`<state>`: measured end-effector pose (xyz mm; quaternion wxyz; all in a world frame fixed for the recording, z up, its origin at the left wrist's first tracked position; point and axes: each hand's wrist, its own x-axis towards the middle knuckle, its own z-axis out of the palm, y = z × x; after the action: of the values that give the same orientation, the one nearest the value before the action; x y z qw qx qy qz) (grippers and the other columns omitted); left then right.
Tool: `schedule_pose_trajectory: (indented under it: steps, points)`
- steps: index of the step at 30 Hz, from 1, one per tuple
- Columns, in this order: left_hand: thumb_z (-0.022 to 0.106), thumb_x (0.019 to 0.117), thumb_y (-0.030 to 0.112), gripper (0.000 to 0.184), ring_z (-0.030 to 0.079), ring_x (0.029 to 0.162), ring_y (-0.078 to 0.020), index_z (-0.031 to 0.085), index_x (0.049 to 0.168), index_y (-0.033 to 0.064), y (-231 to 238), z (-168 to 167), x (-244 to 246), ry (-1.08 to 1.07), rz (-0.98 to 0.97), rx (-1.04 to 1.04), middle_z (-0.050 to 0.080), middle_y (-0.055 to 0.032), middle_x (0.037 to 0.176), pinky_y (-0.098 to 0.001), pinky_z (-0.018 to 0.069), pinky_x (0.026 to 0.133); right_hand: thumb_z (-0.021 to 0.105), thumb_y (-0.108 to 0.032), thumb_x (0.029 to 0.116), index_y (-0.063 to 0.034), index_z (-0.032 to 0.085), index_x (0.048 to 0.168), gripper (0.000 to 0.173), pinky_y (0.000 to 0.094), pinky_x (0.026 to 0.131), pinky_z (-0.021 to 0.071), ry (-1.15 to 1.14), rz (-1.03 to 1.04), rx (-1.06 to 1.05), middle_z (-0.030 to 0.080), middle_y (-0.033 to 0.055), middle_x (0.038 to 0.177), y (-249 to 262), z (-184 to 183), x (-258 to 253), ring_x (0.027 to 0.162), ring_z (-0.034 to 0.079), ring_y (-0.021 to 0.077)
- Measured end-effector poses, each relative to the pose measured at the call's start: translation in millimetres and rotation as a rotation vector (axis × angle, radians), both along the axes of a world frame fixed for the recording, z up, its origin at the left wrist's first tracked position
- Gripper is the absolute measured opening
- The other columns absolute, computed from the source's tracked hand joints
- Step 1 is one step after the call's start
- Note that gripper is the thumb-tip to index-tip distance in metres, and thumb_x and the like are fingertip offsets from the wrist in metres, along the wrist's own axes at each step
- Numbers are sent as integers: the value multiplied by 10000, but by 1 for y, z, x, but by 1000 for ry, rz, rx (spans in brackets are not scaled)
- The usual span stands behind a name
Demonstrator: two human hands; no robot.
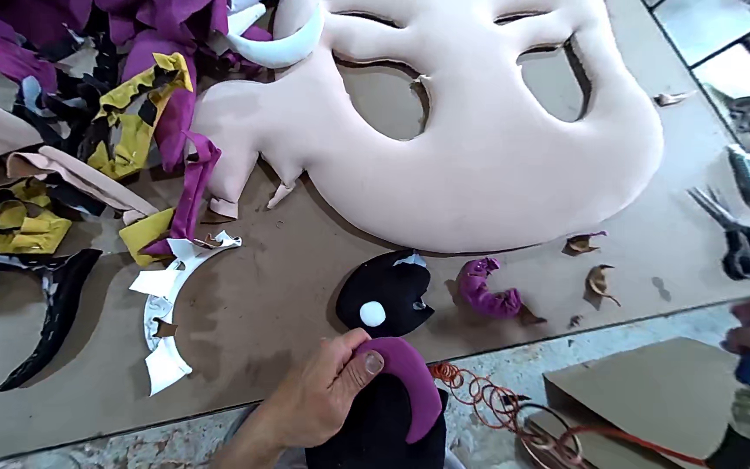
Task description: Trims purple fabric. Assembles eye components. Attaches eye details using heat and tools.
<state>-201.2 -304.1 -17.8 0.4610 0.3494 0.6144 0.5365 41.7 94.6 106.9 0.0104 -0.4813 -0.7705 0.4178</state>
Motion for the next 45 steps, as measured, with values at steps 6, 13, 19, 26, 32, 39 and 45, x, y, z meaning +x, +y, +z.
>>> schedule_pose_trajectory:
  steps: [6,13,19,26,32,39,45]
  points:
    - [384,1062,569,554,567,666,-40,627,1026,72,2,-5,13,71,-74,111,573,15,738,-238,491,600,757,-402,770,-147,664,1085,416,547,572,537,-329,678,544,660,20,806,-83,8,-40,707,672,258]
    - [385,1063,564,545,563,656,-30,625,1018,77,-10,-2,13,107,-69,131,568,23,728,-227,486,587,681,-397,849,-129,608,996,315,438,516,509,-224,781,674,595,3,788,-135,9,-79,629,613,200]
    - [395,1063,561,547,563,659,-34,634,1027,70,-12,-4,6,91,-72,120,571,22,731,-232,488,594,722,-321,823,-107,658,988,278,510,480,518,-182,792,678,621,39,749,-133,5,-83,596,634,257]
    - [411,1072,521,508,585,707,-43,658,1054,78,-1,4,0,123,-91,73,601,19,774,-256,510,644,717,-343,792,-123,654,1009,315,450,496,543,-211,866,654,642,24,837,-154,-10,-60,640,658,222]
    - [393,1078,515,473,570,688,-58,635,954,128,7,3,-3,27,-109,-1,569,35,741,-269,493,632,803,-280,836,-128,626,975,271,544,559,503,-292,501,594,621,38,746,-93,20,-65,660,636,259]
    - [371,1083,513,466,546,656,-49,613,915,153,13,5,-3,74,-110,-4,537,50,709,-257,470,605,768,-319,812,-137,626,951,269,536,551,495,-195,447,628,615,26,747,-91,14,-62,654,630,248]
    - [375,1089,490,473,598,712,-55,659,996,124,20,11,-1,153,-125,51,596,37,756,-285,527,656,727,-305,784,-129,644,999,291,466,498,543,-129,743,660,630,13,806,-144,-12,-54,633,649,220]
